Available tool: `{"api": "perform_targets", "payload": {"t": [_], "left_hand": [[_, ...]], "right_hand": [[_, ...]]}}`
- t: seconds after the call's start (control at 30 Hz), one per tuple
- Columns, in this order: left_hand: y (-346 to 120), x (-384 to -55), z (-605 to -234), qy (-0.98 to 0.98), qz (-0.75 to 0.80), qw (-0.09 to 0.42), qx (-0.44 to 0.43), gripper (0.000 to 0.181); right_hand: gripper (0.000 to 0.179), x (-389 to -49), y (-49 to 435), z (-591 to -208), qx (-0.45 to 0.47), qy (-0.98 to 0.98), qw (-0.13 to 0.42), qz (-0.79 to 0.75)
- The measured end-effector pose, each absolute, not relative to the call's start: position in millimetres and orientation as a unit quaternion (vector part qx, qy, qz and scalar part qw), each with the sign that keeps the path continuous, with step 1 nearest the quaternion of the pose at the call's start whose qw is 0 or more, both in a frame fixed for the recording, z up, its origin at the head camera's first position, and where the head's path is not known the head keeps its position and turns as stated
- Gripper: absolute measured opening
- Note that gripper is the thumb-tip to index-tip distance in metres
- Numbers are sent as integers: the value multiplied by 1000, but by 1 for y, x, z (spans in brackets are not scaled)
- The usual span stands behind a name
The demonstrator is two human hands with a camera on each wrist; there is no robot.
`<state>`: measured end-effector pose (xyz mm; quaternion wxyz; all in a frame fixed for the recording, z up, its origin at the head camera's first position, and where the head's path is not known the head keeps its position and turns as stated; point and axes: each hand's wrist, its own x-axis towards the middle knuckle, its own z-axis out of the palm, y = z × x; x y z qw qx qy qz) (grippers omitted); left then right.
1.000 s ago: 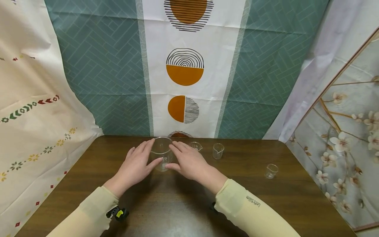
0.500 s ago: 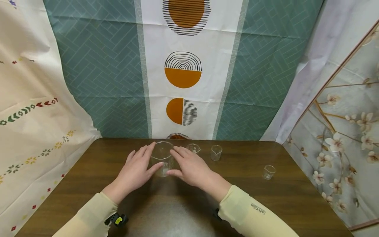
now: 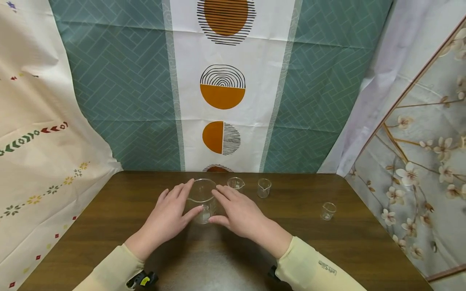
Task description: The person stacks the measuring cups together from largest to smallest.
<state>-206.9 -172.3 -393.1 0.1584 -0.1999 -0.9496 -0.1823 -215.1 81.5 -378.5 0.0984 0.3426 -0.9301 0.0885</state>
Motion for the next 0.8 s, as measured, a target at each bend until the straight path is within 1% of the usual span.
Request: {"api": "perform_targets", "payload": {"t": [0.3, 0.47, 0.8], "left_hand": [[-166, -199, -393, -947, -187, 157, -208, 91], [-164, -197, -394, -946, -188, 156, -211, 91], [-159, -190, -393, -939, -194, 169, -229, 90]], "right_hand": [[83, -207, 90, -381, 351, -925, 113, 89], [83, -203, 94, -381, 350, -925, 111, 97], [81, -194, 103, -380, 353, -923, 112, 105]]}}
